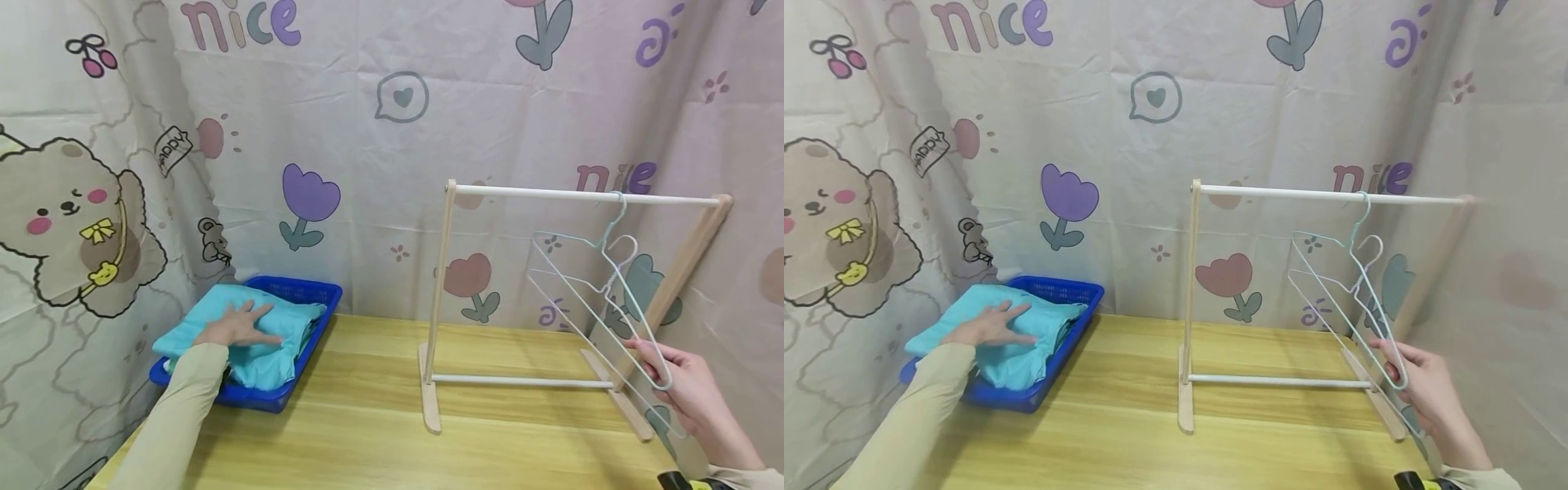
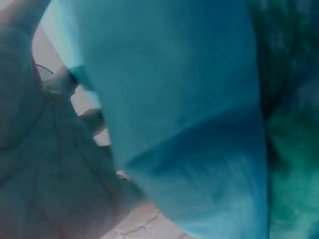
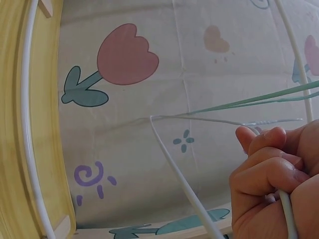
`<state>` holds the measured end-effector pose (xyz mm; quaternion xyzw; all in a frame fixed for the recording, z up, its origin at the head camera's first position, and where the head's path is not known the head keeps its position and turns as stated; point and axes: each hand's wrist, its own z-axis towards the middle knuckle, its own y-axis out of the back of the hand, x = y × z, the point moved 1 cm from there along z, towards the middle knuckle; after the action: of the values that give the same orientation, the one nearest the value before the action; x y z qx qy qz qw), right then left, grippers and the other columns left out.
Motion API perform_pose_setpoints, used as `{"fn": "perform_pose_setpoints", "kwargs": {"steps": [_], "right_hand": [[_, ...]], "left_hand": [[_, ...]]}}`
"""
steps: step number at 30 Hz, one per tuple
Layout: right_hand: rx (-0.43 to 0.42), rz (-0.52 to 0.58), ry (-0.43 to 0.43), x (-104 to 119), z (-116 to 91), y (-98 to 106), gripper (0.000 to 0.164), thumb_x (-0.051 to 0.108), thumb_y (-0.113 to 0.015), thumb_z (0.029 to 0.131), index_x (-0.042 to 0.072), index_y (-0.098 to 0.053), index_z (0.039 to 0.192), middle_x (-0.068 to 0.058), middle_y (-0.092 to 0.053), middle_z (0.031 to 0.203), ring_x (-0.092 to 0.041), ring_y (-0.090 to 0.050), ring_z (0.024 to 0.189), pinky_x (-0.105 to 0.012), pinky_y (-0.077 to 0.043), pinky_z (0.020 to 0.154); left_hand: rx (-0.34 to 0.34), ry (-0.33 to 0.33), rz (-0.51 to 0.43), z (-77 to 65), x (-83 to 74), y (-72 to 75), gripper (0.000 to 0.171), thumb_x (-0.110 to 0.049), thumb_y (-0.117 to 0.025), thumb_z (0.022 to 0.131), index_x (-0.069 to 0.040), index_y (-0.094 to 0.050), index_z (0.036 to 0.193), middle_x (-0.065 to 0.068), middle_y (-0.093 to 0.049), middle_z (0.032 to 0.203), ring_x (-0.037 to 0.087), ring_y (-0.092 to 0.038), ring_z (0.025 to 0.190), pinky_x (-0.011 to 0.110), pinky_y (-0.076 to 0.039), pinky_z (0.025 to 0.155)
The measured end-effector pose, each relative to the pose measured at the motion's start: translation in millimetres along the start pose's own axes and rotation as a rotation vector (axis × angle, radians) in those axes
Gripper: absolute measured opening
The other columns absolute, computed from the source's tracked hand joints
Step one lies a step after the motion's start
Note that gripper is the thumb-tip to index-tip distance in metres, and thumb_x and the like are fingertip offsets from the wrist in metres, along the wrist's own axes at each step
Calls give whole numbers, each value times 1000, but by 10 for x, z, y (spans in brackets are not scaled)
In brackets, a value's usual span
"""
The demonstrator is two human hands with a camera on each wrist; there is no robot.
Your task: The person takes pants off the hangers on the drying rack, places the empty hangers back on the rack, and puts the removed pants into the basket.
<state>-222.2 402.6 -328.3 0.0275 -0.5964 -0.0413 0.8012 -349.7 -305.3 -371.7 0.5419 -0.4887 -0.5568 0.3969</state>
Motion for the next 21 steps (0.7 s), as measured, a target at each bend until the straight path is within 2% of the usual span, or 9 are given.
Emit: {"fn": "perform_pose_setpoints", "kwargs": {"steps": [3, 6, 11, 15, 21], "right_hand": [[-4, 3, 6, 1, -2, 6, 24, 12, -47, 95, 17, -71, 99, 8, -47, 57, -17, -14, 43, -38, -4, 34], [-3, -2, 9, 13, 6, 5, 23, 13, -48, 95, 16, -70, 100, 8, -47, 57, -16, -14, 43, -38, -4, 34], [9, 26, 15, 32, 24, 6, 23, 12, -47, 95, 15, -70, 100, 8, -47, 57, -13, -17, 45, -37, -3, 35], [18, 36, 15, 33, 29, 7, 23, 12, -47, 95, 14, -69, 100, 8, -48, 57, -9, -22, 46, -36, -4, 36], [12, 24, -5, 41, 41, -4, 23, 14, -48, 95, 15, -69, 101, 7, -49, 58, -2, -32, 44, -37, -5, 35]], "left_hand": [[87, 0, -23, 6, -36, -11, 101, -72, -52, 71, -6, -24, 143, 35, -9, 141, 58, -8, 123, 74, -18, 87], [155, 31, -34, -9, -66, -17, 100, -71, -52, 72, -4, -25, 142, 37, -12, 139, 57, -13, 123, 71, -21, 89], [224, 86, -56, 7, -82, -27, 103, -73, -52, 71, -4, -23, 142, 34, -18, 139, 54, -16, 124, 67, -24, 92], [270, 112, -82, 41, -91, -44, 103, -72, -53, 71, -3, -23, 142, 33, -18, 140, 53, -16, 124, 66, -24, 93], [335, 187, -85, 81, -116, -58, 104, -72, -56, 68, -6, -24, 142, 34, -18, 140, 53, -18, 124, 62, -28, 93]]}}
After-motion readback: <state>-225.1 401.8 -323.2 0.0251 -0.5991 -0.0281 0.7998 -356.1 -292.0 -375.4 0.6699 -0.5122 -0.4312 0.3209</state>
